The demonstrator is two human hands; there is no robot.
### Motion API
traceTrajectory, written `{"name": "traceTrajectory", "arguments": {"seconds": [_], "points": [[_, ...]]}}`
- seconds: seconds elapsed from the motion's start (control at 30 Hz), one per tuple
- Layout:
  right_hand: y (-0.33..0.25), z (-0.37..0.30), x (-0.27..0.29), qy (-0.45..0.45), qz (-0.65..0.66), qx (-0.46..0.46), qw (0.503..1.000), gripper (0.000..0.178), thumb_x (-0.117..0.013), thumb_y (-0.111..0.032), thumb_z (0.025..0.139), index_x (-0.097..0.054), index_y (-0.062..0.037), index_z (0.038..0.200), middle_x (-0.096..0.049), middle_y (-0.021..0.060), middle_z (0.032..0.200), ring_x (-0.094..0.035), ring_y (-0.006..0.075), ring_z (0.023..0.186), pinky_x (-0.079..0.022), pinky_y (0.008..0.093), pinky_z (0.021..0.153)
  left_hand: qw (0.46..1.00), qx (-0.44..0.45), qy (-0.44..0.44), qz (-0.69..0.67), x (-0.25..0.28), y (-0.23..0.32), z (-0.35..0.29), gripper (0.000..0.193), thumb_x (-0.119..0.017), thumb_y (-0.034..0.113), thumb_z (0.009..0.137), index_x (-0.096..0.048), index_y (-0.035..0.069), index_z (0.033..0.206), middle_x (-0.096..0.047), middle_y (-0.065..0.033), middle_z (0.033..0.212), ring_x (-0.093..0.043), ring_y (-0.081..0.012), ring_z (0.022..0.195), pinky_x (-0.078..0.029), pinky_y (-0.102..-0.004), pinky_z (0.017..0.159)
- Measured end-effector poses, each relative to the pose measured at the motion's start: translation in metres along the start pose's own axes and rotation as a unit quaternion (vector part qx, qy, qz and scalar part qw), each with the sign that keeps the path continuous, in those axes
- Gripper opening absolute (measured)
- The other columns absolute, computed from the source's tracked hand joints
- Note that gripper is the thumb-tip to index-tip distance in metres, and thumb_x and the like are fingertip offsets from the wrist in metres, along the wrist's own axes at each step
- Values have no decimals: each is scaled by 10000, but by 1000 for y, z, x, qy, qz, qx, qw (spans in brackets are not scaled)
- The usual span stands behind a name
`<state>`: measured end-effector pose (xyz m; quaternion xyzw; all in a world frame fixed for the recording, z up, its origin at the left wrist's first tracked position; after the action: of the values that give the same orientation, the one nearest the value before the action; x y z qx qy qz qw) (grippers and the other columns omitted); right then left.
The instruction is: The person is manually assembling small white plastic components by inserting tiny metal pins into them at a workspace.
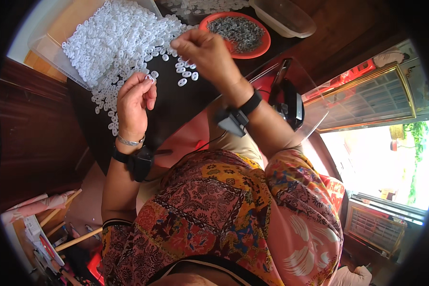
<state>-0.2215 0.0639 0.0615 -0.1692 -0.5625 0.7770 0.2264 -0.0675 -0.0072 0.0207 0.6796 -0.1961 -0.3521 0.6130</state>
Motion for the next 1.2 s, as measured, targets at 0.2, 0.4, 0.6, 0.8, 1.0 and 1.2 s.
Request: {"name": "traceTrajectory", "arguments": {"seconds": [0.2,0.4,0.6,0.8,1.0,1.2], "points": [[35,-25,-48,-46,103,-67,991,175,-618,-204,880,-616,-30,856,-572,-18,695,-497,52,617,-401,192,577,998,-58,-23,-25,-10,9,-5,108,-512,120,862,-541,48,786,-507,1,643,-403,-50,518,-319,-183,480],[43,-41,-58,-66,218,-91,969,199,-600,-233,893,-619,-37,869,-583,-13,748,-508,58,657,-413,206,613,997,-60,-27,-44,-9,8,-3,117,-506,122,869,-526,35,794,-528,-29,659,-430,-76,531,-348,-190,502],[54,-42,-48,-36,222,-85,971,181,-611,-218,885,-616,-41,848,-574,-13,726,-486,60,637,-408,208,606,998,-61,-29,2,-10,1,-2,119,-497,136,878,-525,32,829,-514,-28,663,-425,-80,540,-339,-194,502],[49,-37,-41,-24,201,-84,976,186,-612,-220,885,-612,-43,827,-567,-15,715,-474,60,628,-394,201,590,990,-89,-7,106,-11,5,-5,147,-492,165,894,-513,39,821,-471,8,638,-389,-49,529,-309,-185,481],[46,-39,-41,-37,190,-60,979,235,-594,-240,900,-631,-12,857,-585,-6,701,-522,58,638,-449,206,585,983,-102,-23,148,-16,7,-6,165,-497,162,894,-496,40,783,-443,28,597,-372,-34,499,-298,-190,449],[42,-42,-41,-41,163,-67,984,215,-595,-236,897,-621,-32,837,-570,-23,730,-485,52,651,-417,199,609,982,-80,-14,169,-15,3,-6,162,-490,175,886,-490,71,762,-430,32,619,-341,-35,514,-261,-183,461]]}}
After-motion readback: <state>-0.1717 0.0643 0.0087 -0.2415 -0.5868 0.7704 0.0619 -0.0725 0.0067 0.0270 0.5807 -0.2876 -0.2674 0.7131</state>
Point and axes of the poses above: each hand's wrist, its own z-axis towards the middle knuckle, its own x-axis out of the back of the hand, y = z × x, the point moved 9 cm from there along z, towards the middle knuckle
